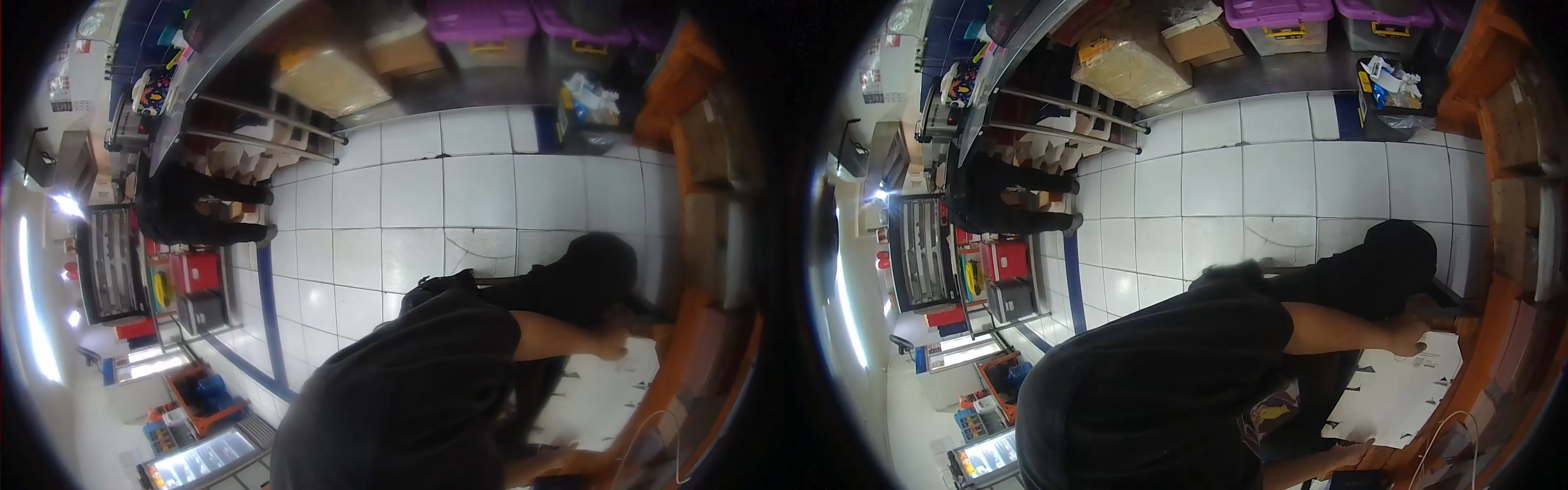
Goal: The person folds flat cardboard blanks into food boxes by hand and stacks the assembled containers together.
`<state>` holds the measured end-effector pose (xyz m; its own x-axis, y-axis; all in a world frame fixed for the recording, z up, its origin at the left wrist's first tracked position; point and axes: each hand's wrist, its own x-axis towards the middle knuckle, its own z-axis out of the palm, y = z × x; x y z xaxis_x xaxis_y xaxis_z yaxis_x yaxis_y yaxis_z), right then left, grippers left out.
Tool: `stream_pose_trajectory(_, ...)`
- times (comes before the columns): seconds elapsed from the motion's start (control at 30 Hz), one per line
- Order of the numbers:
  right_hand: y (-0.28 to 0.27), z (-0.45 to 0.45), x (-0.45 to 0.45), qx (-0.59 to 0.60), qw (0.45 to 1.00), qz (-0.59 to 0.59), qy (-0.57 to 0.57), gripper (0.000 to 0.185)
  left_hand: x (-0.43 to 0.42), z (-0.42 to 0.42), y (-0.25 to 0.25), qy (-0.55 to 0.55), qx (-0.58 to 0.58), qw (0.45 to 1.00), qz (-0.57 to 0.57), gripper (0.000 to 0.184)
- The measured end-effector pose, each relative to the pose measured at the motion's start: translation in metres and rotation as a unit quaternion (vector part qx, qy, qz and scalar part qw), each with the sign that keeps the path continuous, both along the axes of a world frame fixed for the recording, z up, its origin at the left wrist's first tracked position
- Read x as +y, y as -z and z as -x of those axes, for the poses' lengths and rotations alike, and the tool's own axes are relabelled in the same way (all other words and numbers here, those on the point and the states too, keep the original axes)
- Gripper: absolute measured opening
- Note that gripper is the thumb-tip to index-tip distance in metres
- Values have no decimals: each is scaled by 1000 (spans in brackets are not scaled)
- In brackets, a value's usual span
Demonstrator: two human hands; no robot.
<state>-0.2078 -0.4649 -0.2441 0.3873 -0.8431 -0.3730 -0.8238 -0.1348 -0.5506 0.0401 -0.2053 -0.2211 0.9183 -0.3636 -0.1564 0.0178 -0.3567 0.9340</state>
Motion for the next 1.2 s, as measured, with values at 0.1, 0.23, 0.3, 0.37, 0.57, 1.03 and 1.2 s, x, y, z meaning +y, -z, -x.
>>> stream_pose_trajectory(0.1, -4, 13, -3, -26, 999, -20, 14, 44, -10, 7, 29, -15, -25, 999, 21, 34)
stream_pose_trajectory(0.23, -20, 61, 15, -121, 987, -51, 96, 44, -2, 5, 29, 17, -17, 1000, -2, 35)
stream_pose_trajectory(0.3, -21, 74, 38, -170, 972, -64, 149, 44, 1, 6, 37, 14, -78, 995, -59, 41)
stream_pose_trajectory(0.37, -20, 71, 57, -212, 955, -82, 193, 45, 9, -1, 29, 45, -128, 988, -67, 40)
stream_pose_trajectory(0.57, -22, 48, 72, -174, 955, -29, 240, 32, 13, -9, 1, 73, -35, 996, -28, 37)
stream_pose_trajectory(1.03, -34, 30, 86, -179, 932, -40, 313, 23, 16, 6, -11, 32, 28, 996, -75, 41)
stream_pose_trajectory(1.2, -82, 49, 108, -379, 851, -212, 296, 60, 54, 1, -34, 134, 186, 973, 6, 33)
